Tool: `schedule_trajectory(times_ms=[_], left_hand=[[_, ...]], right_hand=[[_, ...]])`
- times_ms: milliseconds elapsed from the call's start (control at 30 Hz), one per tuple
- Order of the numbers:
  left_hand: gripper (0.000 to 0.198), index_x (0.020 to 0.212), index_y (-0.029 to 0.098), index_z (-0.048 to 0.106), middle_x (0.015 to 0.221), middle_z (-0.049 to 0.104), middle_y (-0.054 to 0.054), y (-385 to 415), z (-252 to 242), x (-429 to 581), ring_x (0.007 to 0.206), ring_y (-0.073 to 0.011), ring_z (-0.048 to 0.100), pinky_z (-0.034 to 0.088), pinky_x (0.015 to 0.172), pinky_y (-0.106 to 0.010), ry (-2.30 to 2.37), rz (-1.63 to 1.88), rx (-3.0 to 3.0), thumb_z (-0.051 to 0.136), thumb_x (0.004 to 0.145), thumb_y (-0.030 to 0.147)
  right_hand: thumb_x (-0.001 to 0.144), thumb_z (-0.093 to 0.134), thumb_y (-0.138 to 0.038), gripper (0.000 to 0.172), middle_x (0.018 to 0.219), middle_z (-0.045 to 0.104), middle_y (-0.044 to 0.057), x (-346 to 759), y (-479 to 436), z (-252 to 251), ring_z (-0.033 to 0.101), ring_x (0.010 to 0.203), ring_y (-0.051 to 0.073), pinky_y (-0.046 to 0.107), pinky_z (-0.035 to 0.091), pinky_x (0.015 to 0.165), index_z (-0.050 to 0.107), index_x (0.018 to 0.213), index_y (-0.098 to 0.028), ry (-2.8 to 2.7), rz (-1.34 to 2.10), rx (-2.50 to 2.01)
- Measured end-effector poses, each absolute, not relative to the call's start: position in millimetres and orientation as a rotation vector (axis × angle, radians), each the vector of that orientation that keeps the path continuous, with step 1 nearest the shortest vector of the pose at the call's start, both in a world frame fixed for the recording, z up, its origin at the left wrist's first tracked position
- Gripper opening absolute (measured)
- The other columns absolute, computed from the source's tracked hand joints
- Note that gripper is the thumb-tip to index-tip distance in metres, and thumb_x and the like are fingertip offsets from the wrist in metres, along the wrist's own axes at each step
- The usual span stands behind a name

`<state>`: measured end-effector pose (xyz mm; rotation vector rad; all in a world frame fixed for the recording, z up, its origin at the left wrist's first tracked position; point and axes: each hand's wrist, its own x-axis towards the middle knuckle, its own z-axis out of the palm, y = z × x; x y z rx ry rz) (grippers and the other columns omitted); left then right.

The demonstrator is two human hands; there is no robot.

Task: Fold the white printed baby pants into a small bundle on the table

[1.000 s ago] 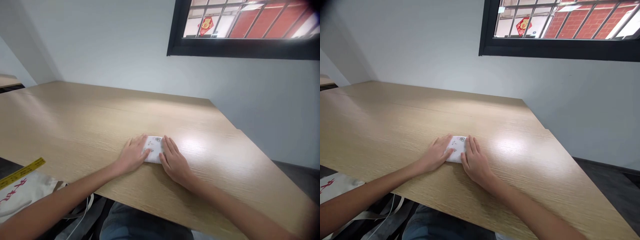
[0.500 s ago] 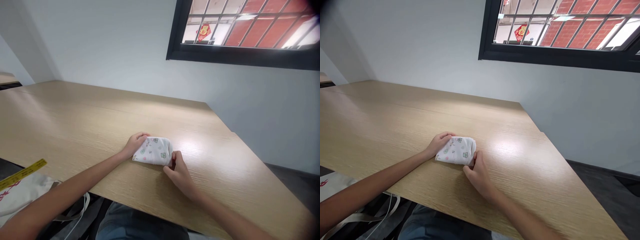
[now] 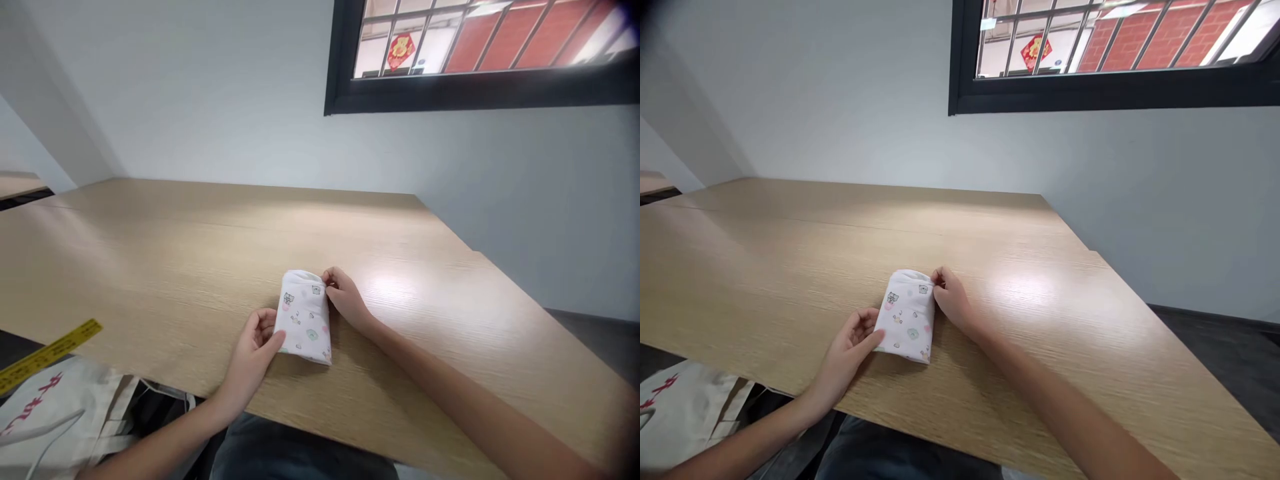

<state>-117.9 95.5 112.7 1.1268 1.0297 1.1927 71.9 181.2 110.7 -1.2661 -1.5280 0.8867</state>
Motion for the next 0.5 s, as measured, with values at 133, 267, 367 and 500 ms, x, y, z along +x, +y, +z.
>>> schedule_trajectory(times_ms=[133, 267, 367, 500], left_hand=[[0.047, 0.107, 0.015, 0.046, 0.109, 0.056, -0.01, 98, 110, -118, 0.098, -0.02, 0.055, 0.045, 0.081, -0.029, 1.162, 1.236, 1.106, 0.061, 0.072, 0.041], [0.043, 0.114, 0.018, 0.048, 0.111, 0.056, -0.009, 98, 111, -114, 0.093, -0.0213, 0.056, 0.045, 0.076, -0.031, 1.277, 1.129, 1.267, 0.05, 0.081, 0.044], [0.032, 0.104, 0.018, 0.055, 0.099, 0.061, -0.007, 98, 117, -108, 0.089, -0.0236, 0.057, 0.043, 0.074, -0.033, 1.366, 1.045, 1.501, 0.044, 0.084, 0.041], [0.027, 0.096, 0.017, 0.055, 0.093, 0.061, -0.009, 94, 121, -100, 0.088, -0.0262, 0.055, 0.039, 0.075, -0.035, 1.419, 0.989, 1.69, 0.041, 0.085, 0.038]], right_hand=[[0.074, 0.039, -0.018, 0.007, 0.076, 0.048, 0.0, 67, 151, 113, 0.046, 0.069, 0.016, 0.028, 0.038, 0.059, 0.043, 0.079, -0.02, -1.489, 0.739, -1.367], [0.081, 0.042, -0.027, 0.011, 0.081, 0.047, 0.002, 55, 113, 115, 0.048, 0.071, 0.017, 0.029, 0.041, 0.059, 0.04, 0.09, -0.02, -1.539, 0.798, -1.433], [0.08, 0.046, -0.029, 0.026, 0.08, 0.049, 0.001, 52, 98, 121, 0.05, 0.069, 0.018, 0.03, 0.042, 0.058, 0.037, 0.103, -0.02, -1.594, 0.876, -1.464], [0.077, 0.048, -0.028, 0.036, 0.073, 0.05, -0.001, 60, 93, 129, 0.052, 0.067, 0.018, 0.03, 0.044, 0.057, 0.034, 0.11, -0.02, -1.577, 0.958, -1.495]])
